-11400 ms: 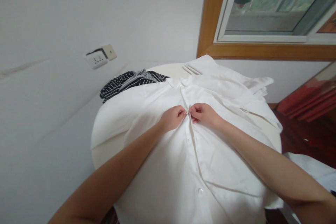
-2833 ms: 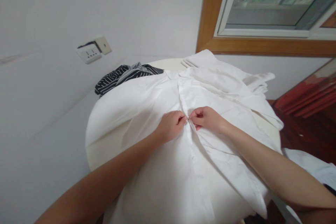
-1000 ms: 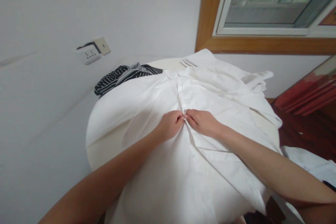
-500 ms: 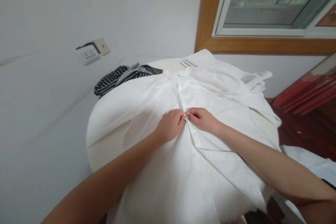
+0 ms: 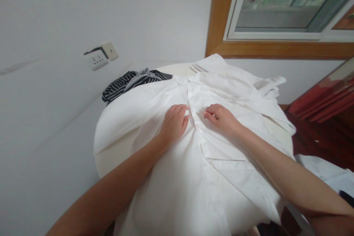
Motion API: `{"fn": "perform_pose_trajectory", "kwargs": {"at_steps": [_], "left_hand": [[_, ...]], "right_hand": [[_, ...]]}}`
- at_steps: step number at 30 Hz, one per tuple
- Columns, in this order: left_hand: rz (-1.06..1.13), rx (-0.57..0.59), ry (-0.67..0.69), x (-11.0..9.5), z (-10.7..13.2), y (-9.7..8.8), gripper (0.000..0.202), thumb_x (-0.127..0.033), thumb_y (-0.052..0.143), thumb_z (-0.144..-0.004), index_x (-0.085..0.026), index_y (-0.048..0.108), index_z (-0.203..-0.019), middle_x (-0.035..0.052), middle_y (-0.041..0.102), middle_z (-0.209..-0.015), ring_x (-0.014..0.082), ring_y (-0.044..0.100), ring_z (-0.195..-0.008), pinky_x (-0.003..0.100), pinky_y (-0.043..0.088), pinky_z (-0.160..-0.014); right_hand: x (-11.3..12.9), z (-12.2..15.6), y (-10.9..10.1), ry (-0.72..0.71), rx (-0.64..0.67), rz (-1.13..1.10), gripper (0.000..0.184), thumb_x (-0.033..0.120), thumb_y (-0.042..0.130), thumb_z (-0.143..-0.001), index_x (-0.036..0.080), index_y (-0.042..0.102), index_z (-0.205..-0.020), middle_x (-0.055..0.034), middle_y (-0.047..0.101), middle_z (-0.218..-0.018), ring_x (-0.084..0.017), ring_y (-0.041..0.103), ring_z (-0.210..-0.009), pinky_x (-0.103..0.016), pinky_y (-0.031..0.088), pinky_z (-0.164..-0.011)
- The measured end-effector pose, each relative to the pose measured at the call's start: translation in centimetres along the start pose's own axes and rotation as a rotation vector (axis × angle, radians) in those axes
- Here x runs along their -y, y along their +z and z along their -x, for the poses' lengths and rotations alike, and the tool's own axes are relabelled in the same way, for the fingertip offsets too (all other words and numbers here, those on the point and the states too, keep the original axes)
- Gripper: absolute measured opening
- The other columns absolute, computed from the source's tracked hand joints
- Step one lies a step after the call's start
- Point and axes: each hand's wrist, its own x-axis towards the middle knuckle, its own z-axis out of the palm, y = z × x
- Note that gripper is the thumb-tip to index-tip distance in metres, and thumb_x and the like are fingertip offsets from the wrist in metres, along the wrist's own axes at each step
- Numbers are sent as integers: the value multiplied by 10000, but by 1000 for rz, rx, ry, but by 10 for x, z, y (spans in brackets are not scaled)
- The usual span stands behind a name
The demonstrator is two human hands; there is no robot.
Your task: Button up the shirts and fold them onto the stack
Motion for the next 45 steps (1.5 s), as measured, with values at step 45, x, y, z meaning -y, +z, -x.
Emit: {"fn": "perform_pose_trajectory", "kwargs": {"at_steps": [45], "left_hand": [[348, 300, -17, -69, 72, -20, 60, -213, 595, -840, -172, 600, -884, 44, 583, -863, 172, 582, -806, 311, 480, -790]], "right_hand": [[35, 86, -9, -137, 275, -62, 79, 166, 648, -798, 163, 699, -858, -58, 637, -818, -186, 584, -807, -286, 431, -774]]}}
